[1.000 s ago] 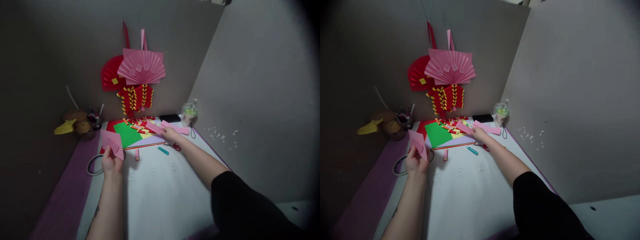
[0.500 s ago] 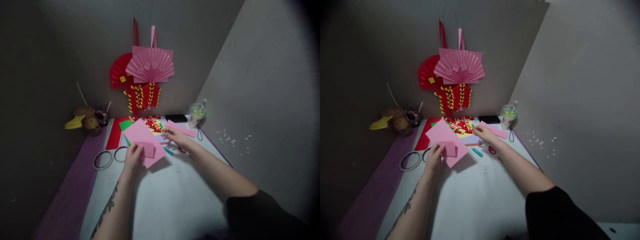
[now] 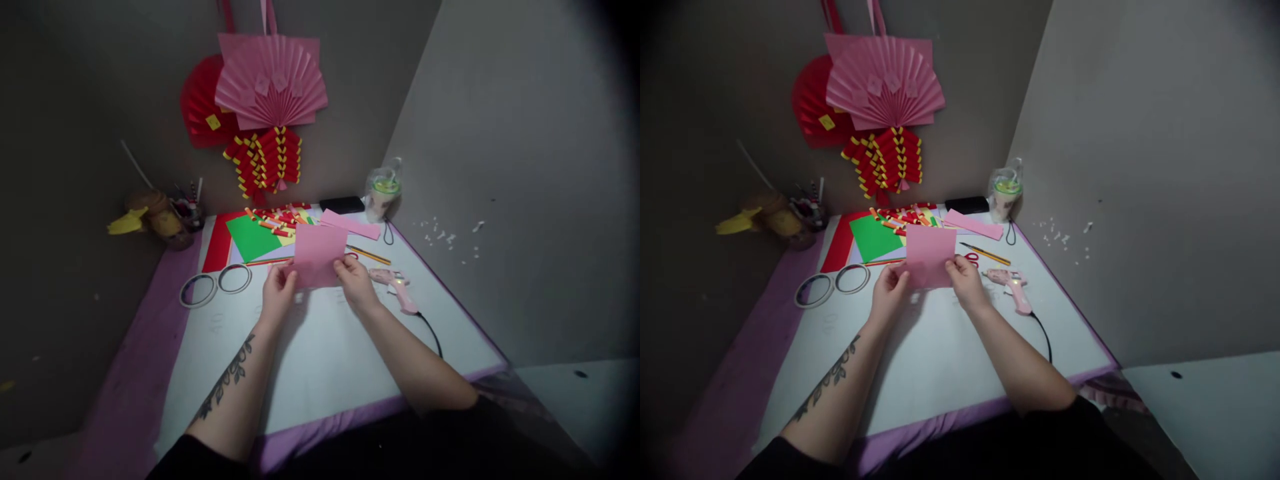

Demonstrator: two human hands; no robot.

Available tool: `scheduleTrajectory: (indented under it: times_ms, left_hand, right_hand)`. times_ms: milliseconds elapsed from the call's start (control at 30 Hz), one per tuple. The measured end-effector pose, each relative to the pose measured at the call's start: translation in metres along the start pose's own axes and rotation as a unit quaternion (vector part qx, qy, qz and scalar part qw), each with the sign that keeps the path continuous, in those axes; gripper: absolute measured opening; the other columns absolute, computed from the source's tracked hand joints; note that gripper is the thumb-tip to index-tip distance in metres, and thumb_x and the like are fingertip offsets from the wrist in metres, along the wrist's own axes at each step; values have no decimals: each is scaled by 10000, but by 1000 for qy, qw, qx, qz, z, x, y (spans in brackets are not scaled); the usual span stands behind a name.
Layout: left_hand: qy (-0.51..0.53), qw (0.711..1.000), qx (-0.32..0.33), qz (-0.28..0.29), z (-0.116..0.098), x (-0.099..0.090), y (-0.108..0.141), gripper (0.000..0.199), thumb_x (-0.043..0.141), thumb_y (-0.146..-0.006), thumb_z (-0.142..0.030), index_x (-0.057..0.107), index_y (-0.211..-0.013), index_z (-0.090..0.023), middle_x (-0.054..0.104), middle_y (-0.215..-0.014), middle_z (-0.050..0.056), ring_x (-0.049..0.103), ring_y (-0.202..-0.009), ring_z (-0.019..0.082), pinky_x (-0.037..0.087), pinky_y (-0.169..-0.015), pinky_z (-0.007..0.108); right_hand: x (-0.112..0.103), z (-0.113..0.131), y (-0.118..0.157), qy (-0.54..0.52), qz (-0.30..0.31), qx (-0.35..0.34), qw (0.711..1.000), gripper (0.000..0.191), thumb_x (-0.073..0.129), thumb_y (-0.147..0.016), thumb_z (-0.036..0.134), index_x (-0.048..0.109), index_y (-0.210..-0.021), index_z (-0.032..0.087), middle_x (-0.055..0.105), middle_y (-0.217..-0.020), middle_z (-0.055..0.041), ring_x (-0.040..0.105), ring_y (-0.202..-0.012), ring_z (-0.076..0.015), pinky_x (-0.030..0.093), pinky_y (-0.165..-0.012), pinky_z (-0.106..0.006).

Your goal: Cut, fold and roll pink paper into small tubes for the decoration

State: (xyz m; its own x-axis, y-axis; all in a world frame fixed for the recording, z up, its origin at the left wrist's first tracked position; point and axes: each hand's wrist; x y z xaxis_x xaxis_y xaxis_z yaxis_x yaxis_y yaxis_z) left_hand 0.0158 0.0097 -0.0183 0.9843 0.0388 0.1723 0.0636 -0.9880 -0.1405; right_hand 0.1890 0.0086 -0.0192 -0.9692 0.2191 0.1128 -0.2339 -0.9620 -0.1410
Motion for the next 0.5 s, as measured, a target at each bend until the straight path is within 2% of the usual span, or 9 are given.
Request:
scheduleTrajectory:
  times_ms: [67, 167, 333, 400, 500]
  left_hand:
    - [-20, 1000, 18, 2, 8, 5, 5, 151, 619, -800, -234, 512, -905, -220, 573, -765, -30, 542, -676, 108, 420, -643, 207]
    - [-11, 999, -6, 39, 16, 9, 10, 263, 587, -805, -194, 442, -1020, -236, 594, -740, -47, 536, -596, 94, 404, -578, 192]
    - [-6, 993, -23, 117, 19, 5, 6, 486, 635, -725, -105, 471, -1173, -200, 655, -1040, 60, 624, -927, 163, 468, -814, 270]
    - [-5, 992, -35, 117, 18, 3, 4, 521, 657, -690, -77, 508, -1176, -190, 650, -1082, 77, 619, -979, 182, 461, -871, 290]
    - [33, 995, -56, 73, 16, 3, 4, 544, 679, -640, -40, 554, -1149, -187, 649, -1110, 87, 611, -1028, 199, 451, -923, 308]
  right_hand:
    - [-4, 4, 1, 24, 7, -45, 999, 252, 583, -783, 456, 572, -756, 206, 600, -706, 4, 555, -704, -161, 457, -678, -273]
    - [-7, 7, 1, 52, 38, -80, 995, 228, 527, -832, 410, 621, -890, 210, 661, -859, -28, 588, -857, -194, 464, -802, -309]
    - [-9, -5, -4, 40, 66, -56, 995, 260, 517, -832, 444, 595, -915, 210, 658, -910, -40, 593, -891, -199, 472, -837, -324]
    - [-8, -10, -5, 16, 71, -48, 996, 292, 562, -800, 465, 564, -952, 216, 653, -946, -45, 597, -897, -197, 475, -851, -332]
    - [-5, -12, -5, -11, 85, -36, 996, 360, 613, -758, 486, 526, -994, 228, 655, -988, -53, 602, -958, -210, 469, -899, -354]
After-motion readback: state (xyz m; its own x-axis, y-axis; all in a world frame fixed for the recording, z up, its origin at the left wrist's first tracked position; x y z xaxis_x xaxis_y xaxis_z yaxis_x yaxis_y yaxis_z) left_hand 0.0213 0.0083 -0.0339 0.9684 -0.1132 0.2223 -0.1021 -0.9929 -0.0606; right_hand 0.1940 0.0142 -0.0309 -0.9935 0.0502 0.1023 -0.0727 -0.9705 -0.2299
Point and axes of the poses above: each hand's wrist, its own y-axis away from the middle knuckle, its own x-axis out of the palm, z = x × y
